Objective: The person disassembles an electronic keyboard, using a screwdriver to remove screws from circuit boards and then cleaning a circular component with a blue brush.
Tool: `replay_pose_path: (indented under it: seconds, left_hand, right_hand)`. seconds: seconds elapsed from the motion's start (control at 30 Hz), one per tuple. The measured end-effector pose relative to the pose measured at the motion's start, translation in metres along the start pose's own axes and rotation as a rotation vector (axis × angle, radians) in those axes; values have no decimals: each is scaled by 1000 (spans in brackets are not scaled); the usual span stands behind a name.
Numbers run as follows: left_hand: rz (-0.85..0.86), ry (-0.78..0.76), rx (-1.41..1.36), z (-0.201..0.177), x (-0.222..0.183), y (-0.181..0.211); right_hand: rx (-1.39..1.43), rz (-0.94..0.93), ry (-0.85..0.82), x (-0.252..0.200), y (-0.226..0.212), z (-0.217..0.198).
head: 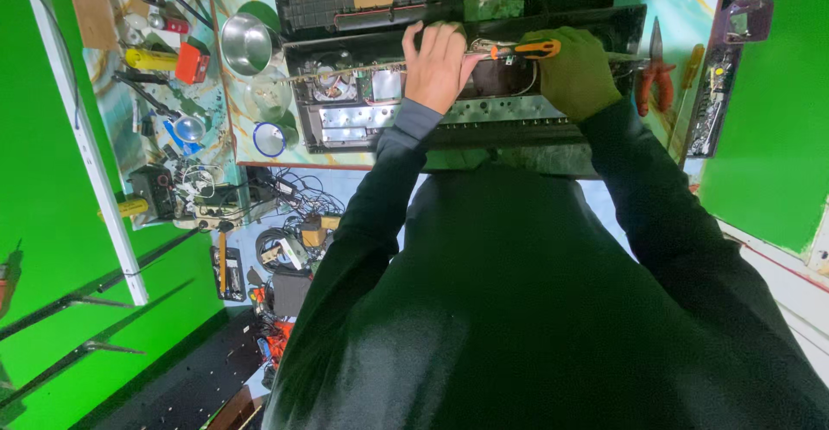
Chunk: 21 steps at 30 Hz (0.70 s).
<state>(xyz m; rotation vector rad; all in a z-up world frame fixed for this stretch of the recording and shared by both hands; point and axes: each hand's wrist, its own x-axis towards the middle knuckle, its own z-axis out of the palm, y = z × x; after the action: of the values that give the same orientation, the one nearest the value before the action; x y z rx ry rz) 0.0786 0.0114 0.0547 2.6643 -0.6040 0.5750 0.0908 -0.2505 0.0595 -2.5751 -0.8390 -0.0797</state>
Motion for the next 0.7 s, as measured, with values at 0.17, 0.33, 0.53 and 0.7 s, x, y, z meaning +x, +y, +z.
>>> replay_pose_path:
  seconds: [0.17, 0.33, 0.53, 0.7]
  left_hand:
    - [37, -90, -26, 5, 13, -12]
    - [67, -58, -43, 13, 12, -10]
    - [-47, 28, 45, 31, 5, -2]
    - [-123, 85, -94, 53, 3, 6]
  right_hand:
    - [46, -97, 78, 12, 10, 3]
    - [49, -49, 48, 10, 16, 8]
    - [64, -69, 25, 15, 17, 5]
    - [83, -102, 18, 23, 22, 3]
